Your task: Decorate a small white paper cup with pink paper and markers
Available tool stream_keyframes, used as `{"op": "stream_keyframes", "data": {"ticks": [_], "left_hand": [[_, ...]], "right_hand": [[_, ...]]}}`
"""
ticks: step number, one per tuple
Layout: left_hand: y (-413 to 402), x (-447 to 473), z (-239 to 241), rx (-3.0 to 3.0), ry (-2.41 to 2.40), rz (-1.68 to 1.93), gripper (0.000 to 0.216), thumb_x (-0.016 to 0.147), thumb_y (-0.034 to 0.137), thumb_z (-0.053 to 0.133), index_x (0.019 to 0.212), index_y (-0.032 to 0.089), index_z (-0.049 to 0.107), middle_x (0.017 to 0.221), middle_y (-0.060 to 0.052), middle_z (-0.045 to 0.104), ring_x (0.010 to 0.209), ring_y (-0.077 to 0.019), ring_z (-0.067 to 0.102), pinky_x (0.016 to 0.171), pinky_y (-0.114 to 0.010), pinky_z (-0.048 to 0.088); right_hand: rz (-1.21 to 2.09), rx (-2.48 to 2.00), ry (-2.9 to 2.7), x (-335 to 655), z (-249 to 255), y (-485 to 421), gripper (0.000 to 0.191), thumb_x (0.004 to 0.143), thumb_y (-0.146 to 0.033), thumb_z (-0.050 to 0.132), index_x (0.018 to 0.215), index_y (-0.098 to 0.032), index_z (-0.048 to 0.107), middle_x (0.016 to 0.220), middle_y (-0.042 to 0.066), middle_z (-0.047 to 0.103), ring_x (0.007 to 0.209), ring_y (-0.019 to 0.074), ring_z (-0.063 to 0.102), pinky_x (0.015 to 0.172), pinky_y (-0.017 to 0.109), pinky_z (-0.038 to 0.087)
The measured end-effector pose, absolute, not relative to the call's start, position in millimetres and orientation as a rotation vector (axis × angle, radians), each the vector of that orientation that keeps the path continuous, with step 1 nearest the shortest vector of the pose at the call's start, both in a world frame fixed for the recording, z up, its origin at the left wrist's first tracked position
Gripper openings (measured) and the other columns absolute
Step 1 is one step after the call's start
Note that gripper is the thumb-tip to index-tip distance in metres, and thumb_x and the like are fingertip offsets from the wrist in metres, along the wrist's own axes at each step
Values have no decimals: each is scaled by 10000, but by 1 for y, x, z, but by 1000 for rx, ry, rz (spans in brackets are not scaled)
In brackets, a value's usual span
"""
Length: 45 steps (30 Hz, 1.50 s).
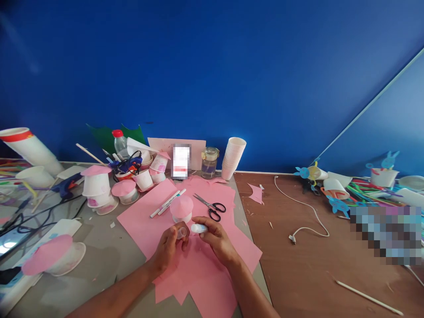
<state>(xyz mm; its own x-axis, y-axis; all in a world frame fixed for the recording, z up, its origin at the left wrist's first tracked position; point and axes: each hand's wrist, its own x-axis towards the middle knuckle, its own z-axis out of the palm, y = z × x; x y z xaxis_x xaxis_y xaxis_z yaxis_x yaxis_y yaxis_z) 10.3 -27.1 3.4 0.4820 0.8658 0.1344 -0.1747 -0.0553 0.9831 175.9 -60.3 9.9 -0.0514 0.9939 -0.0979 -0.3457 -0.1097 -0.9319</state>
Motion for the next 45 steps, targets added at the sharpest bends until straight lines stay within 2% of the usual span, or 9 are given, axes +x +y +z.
{"op": "stream_keyframes", "data": {"ticks": [7, 12, 18, 24, 27, 32, 37, 42, 45], "left_hand": [[-27, 10, 3, 1181, 561, 813, 287, 893, 449, 461, 837, 171, 506, 777, -28, 568, 601, -144, 561, 605, -322, 454], [-28, 13, 6, 882, 399, 738, 194, 795, 292, 605, 926, 182, 512, 850, -25, 583, 651, -132, 564, 632, -298, 436], [-27, 14, 4, 959, 522, 810, 304, 795, 404, 637, 973, 179, 536, 736, 22, 510, 538, -65, 410, 541, -230, 320], [-29, 14, 8, 1150, 594, 760, 335, 802, 450, 618, 953, 151, 593, 706, -7, 557, 539, -77, 368, 519, -237, 277], [-28, 14, 9, 1148, 664, 735, 352, 777, 453, 643, 935, 138, 633, 647, 2, 545, 539, -86, 365, 520, -240, 273], [-27, 13, 13, 1163, 703, 803, 310, 806, 454, 601, 803, 145, 620, 616, -14, 601, 530, -97, 385, 549, -250, 306], [-26, 11, 11, 1158, 742, 846, 322, 790, 469, 612, 851, 153, 606, 556, 34, 511, 526, -97, 367, 543, -243, 303], [-26, 12, 6, 1121, 788, 882, 343, 730, 476, 673, 770, 149, 579, 595, 50, 423, 538, -81, 331, 522, -235, 278], [-25, 12, 7, 1138, 778, 879, 333, 746, 468, 658, 812, 146, 608, 596, 43, 438, 541, -86, 336, 526, -238, 281]], "right_hand": [[1529, -868, -824, 171, 13, -56, 207, 727, -374, 714, 814, -195, 656, 740, 6, 541, 651, 123, 462, 642, 264, 368], [1560, -807, -709, 169, 4, -54, 280, 721, -417, 732, 902, -214, 664, 756, -5, 530, 595, 102, 446, 588, 259, 366], [1516, -829, -824, 168, -3, -55, 374, 760, -464, 697, 1040, -217, 679, 668, -16, 499, 615, 114, 434, 606, 262, 348], [1544, -804, -969, 168, 2, -56, 639, 732, -461, 730, 1305, -289, 508, 654, -40, 519, 604, 115, 453, 588, 253, 357], [1548, -839, -1037, 169, 2, -57, 652, 710, -466, 747, 1286, -264, 518, 714, -20, 552, 640, 125, 491, 592, 256, 378], [1578, -877, -1047, 172, 8, -59, 521, 801, -514, 631, 1219, -209, 572, 684, -6, 564, 651, 140, 517, 621, 277, 405], [1637, -899, -1072, 175, 11, -58, 446, 778, -445, 681, 1152, -213, 608, 719, -1, 556, 654, 130, 500, 615, 265, 402], [1532, -935, -1092, 175, 11, -59, 515, 661, -368, 799, 1127, -263, 609, 747, -31, 476, 640, 103, 427, 578, 226, 376], [1507, -927, -1155, 176, 17, -60, 411, 727, -438, 724, 1075, -240, 632, 847, 16, 538, 744, 148, 477, 628, 256, 404]]}}
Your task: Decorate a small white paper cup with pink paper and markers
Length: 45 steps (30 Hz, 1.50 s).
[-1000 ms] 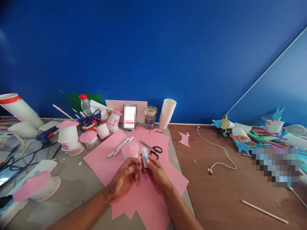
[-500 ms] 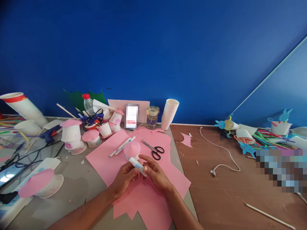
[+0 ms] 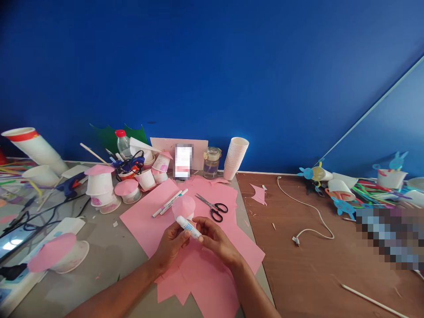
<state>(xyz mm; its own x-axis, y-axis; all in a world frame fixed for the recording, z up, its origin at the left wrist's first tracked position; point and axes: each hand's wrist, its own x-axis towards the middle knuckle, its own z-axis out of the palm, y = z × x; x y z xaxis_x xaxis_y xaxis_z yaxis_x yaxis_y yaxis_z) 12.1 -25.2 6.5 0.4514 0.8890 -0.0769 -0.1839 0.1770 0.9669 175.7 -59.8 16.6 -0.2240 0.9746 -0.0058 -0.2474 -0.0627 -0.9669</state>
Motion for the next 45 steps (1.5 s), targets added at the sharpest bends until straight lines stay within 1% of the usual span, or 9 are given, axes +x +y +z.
{"op": "stream_keyframes", "data": {"ticks": [3, 7, 11, 17, 23, 30, 36, 41, 45], "left_hand": [[-25, 11, 7, 1168, 775, 888, 316, 762, 459, 642, 803, 147, 614, 563, 51, 413, 535, -90, 334, 528, -240, 279], [-25, 11, 3, 1177, 786, 906, 304, 761, 446, 647, 800, 145, 615, 589, 46, 424, 546, -90, 330, 534, -239, 283], [-26, 11, 0, 1183, 788, 900, 301, 753, 440, 662, 805, 146, 622, 610, 35, 455, 552, -89, 324, 529, -237, 281], [-26, 12, 1, 1206, 784, 888, 341, 745, 489, 654, 764, 155, 592, 588, 42, 439, 543, -91, 324, 527, -236, 277], [-24, 11, -6, 1238, 760, 886, 341, 730, 478, 673, 744, 150, 583, 602, 49, 413, 564, -89, 307, 546, -232, 281], [-24, 12, -4, 1257, 784, 893, 345, 733, 482, 669, 741, 152, 569, 607, 42, 429, 574, -95, 334, 562, -235, 304], [-24, 12, -11, 1276, 722, 896, 320, 730, 450, 681, 725, 150, 571, 673, 5, 499, 648, -121, 420, 617, -246, 360], [-23, 11, -15, 1270, 724, 902, 327, 734, 460, 676, 776, 149, 583, 684, -3, 515, 654, -130, 446, 618, -252, 370], [-24, 11, -12, 1308, 750, 907, 330, 736, 463, 673, 730, 150, 570, 626, 20, 464, 606, -110, 398, 572, -234, 334]], "right_hand": [[1529, -982, -1270, 176, 22, -60, 317, 811, -493, 609, 882, -189, 664, 805, 29, 558, 744, 161, 481, 673, 283, 396], [1553, -1062, -1285, 176, 19, -58, 315, 765, -485, 667, 762, -175, 612, 672, -23, 474, 620, 107, 391, 573, 234, 312], [1557, -1040, -1285, 180, 16, -57, 326, 699, -451, 742, 775, -179, 578, 671, -38, 456, 596, 93, 367, 544, 219, 290], [1632, -1032, -1349, 186, 16, -58, 360, 844, -497, 558, 804, -145, 622, 647, -2, 526, 588, 112, 467, 579, 246, 354], [1694, -1079, -1267, 185, 12, -55, 408, 630, -435, 788, 770, -173, 508, 613, -66, 477, 533, 63, 406, 497, 184, 282], [1723, -1006, -1339, 185, 14, -55, 348, 791, -476, 615, 856, -134, 598, 628, -30, 533, 503, 76, 492, 531, 220, 380], [1670, -1240, -1278, 180, 10, -56, 289, 637, -250, 739, 794, -172, 509, 583, -70, 514, 510, 77, 501, 481, 182, 366], [1778, -961, -1309, 184, 9, -55, 312, 735, -371, 673, 918, -143, 563, 725, -8, 600, 520, 90, 569, 555, 234, 442], [1844, -941, -1239, 186, 0, -54, 274, 731, -372, 667, 827, -143, 550, 560, -32, 581, 472, 106, 575, 524, 231, 438]]}}
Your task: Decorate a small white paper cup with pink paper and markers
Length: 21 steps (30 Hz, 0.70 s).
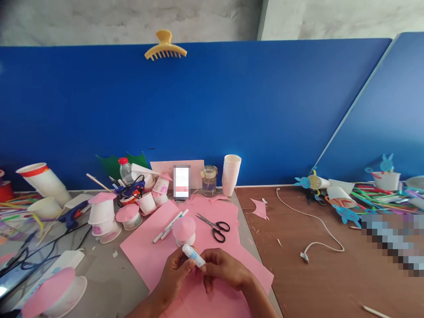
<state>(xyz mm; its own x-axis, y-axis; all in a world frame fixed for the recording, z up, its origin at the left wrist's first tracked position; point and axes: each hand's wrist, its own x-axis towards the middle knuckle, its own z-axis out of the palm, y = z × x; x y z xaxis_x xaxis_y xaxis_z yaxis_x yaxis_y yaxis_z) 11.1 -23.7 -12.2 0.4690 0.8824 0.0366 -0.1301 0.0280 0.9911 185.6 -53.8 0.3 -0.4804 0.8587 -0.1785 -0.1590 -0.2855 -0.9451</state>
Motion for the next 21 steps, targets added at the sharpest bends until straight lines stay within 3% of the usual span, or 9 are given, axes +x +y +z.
{"op": "stream_keyframes", "data": {"ticks": [5, 9, 12, 18, 21], "left_hand": [[-25, 11, -10, 1326, 716, 885, 316, 748, 456, 661, 731, 152, 576, 685, -8, 529, 654, -129, 453, 628, -253, 383], [-24, 10, -13, 1327, 764, 912, 311, 740, 449, 672, 735, 152, 579, 671, -2, 518, 649, -127, 447, 622, -248, 382], [-24, 9, -15, 1331, 780, 908, 321, 741, 459, 669, 737, 151, 578, 640, 16, 472, 618, -114, 405, 587, -238, 355], [-24, 10, -15, 1368, 720, 895, 306, 760, 451, 652, 742, 152, 587, 682, -6, 520, 656, -131, 448, 630, -254, 379], [-24, 10, -14, 1357, 745, 907, 316, 752, 460, 657, 754, 152, 585, 684, -3, 516, 659, -132, 450, 631, -252, 384]], "right_hand": [[1767, -1200, -1244, 179, 0, -55, 299, 606, -178, 704, 804, -185, 481, 503, -94, 528, 428, 102, 558, 449, 196, 426], [1874, -997, -1281, 183, 4, -55, 350, 669, -315, 714, 910, -166, 509, 665, -50, 571, 443, 98, 585, 487, 227, 464], [1937, -883, -1257, 187, 1, -54, 365, 722, -441, 674, 878, -147, 524, 637, -31, 574, 435, 102, 586, 498, 233, 453], [1813, -1178, -1256, 181, -1, -54, 289, 619, -213, 713, 783, -181, 477, 499, -85, 543, 424, 110, 574, 464, 205, 437], [1850, -1067, -1255, 181, 5, -55, 334, 629, -264, 729, 860, -170, 507, 621, -60, 579, 445, 103, 589, 480, 216, 451]]}}
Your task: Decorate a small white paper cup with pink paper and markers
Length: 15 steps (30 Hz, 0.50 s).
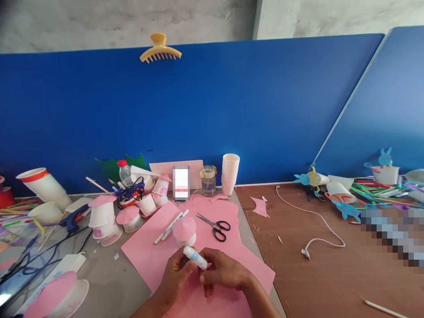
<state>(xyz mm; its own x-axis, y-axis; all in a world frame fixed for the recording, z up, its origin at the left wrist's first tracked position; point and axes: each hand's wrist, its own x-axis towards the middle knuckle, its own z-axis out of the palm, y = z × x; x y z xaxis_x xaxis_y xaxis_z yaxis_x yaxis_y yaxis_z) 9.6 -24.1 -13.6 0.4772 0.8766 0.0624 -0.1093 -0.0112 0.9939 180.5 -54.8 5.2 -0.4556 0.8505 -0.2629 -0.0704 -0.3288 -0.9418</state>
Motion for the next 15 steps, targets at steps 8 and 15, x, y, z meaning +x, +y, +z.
{"op": "stream_keyframes", "data": {"ticks": [8, 15], "left_hand": [[-25, 10, -15, 1326, 723, 901, 303, 748, 440, 669, 715, 160, 559, 644, 11, 508, 615, -122, 437, 590, -243, 372], [-27, 11, -11, 1310, 699, 879, 281, 762, 431, 661, 762, 165, 568, 661, -5, 573, 622, -141, 510, 603, -261, 409]], "right_hand": [[1852, -1039, -1230, 184, 1, -54, 321, 647, -329, 746, 789, -164, 509, 540, -48, 593, 448, 121, 601, 504, 237, 466], [1826, -929, -1237, 182, 5, -54, 414, 643, -329, 775, 945, -158, 549, 819, 9, 645, 636, 137, 656, 638, 289, 504]]}}
